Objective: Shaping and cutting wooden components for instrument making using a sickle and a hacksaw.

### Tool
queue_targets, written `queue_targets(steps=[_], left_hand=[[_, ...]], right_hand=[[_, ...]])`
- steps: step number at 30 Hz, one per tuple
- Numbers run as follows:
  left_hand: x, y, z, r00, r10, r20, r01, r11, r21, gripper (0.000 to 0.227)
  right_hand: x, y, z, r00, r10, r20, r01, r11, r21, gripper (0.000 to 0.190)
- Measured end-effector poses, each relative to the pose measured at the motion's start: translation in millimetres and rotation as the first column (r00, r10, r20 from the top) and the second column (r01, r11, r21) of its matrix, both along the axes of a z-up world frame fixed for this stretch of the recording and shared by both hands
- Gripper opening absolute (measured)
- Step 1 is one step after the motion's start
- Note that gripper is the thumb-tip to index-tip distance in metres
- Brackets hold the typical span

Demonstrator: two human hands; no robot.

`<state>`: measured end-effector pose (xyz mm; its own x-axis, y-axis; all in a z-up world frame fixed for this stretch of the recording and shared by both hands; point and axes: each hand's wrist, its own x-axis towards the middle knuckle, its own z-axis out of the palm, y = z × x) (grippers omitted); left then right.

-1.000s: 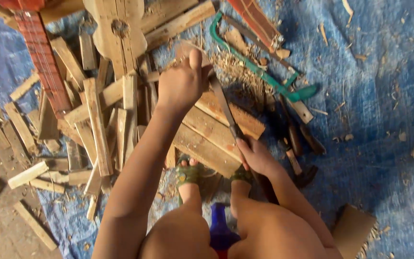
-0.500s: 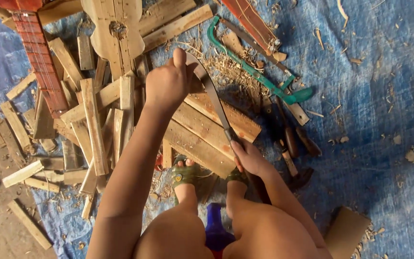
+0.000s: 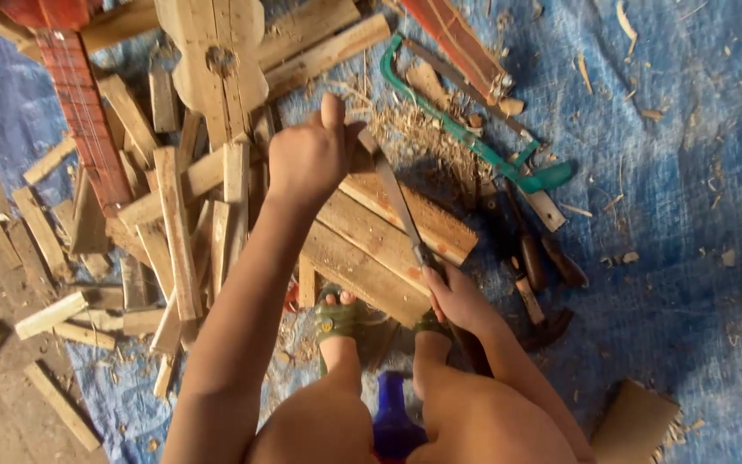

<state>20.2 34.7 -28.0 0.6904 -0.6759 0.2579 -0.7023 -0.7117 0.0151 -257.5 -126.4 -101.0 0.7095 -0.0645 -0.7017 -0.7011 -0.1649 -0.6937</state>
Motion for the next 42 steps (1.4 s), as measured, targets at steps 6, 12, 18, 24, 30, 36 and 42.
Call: queue_targets(steps=[6,12,18,24,30,36,42], left_hand=[[-8.8,-3.8,23.1,0.995,-0.031,0.091,0.050,0.975,-0.215,0.037],[-9.0,-5.4,22.5,0.992,0.014,0.128,0.013,0.978,-0.207,0.040],[-5.8,-7.1,25.5,0.994,-0.010,0.111,0.033,0.978,-0.204,0.035],[-6.8,-3.2,23.6,0.996,0.017,0.089,0.001,0.981,-0.195,0.035],[-6.7,4.5,21.3,0.993,0.026,0.117,-0.001,0.977,-0.214,0.035],[-6.0,-3.6,16.3,0.997,-0.021,0.077,0.037,0.976,-0.215,0.031],[-6.9,-10.6,31.2,0.994,-0.065,0.090,0.081,0.979,-0.186,0.036]], right_hand=[[10.4,1.6,21.9,0.980,-0.175,-0.094,0.185,0.977,0.102,0.033],[12.8,6.4,12.6,0.987,-0.114,-0.110,0.120,0.991,0.051,0.034],[8.9,10.5,19.7,0.996,-0.054,-0.077,0.044,0.991,-0.126,0.035],[19.7,10.2,21.5,0.978,-0.043,-0.204,0.017,0.992,-0.125,0.042],[12.1,9.5,11.6,0.993,-0.071,-0.099,0.067,0.997,-0.048,0.036],[12.0,11.1,9.7,0.988,-0.111,-0.110,0.109,0.994,-0.023,0.036],[0.6,3.2,7.1,0.984,-0.176,-0.021,0.178,0.974,0.143,0.035]])
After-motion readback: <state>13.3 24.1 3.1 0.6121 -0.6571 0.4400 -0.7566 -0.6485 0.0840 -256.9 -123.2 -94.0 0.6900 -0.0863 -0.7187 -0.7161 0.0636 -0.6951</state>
